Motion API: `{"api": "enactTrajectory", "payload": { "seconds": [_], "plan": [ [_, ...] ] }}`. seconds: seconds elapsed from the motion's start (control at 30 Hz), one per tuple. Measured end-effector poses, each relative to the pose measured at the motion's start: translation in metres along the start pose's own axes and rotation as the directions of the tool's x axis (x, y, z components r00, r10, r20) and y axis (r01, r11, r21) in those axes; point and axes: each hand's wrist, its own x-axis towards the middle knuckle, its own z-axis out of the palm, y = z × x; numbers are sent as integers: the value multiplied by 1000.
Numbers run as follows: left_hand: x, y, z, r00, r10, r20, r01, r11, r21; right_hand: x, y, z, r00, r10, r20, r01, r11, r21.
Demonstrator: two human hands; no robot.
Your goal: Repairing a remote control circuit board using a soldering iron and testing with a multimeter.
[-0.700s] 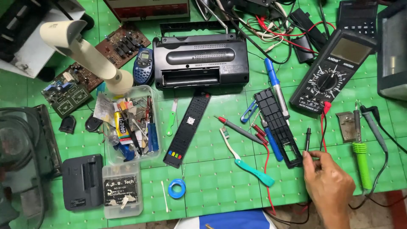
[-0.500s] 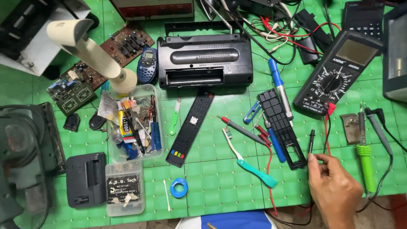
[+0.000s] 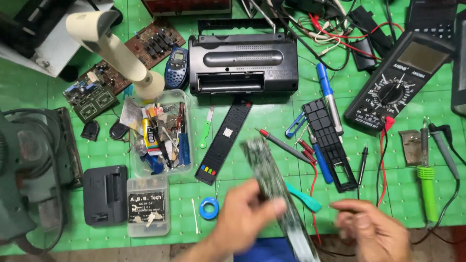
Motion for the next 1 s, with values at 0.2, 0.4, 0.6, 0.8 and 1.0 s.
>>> {"api": "enactTrajectory", "payload": {
  "seconds": [0.2,0.4,0.6,0.8,1.0],
  "plan": [
    [45,-55,-5,974,222,-30,-221,928,-300,11,-22,36,930,4,367,56,986,-154],
    [48,-70,-8,980,197,-8,-181,883,-433,7,-27,60,935,-7,353,65,986,-154],
    [48,-80,-7,993,90,78,-20,771,-637,3,-23,63,936,35,352,8,993,-119],
    [46,-78,-7,992,75,97,5,766,-642,-1,-25,63,936,11,352,35,992,-123],
    [41,-74,-5,989,143,44,-92,810,-579,-4,-20,66,941,-148,304,205,965,-166]
  ]
}}
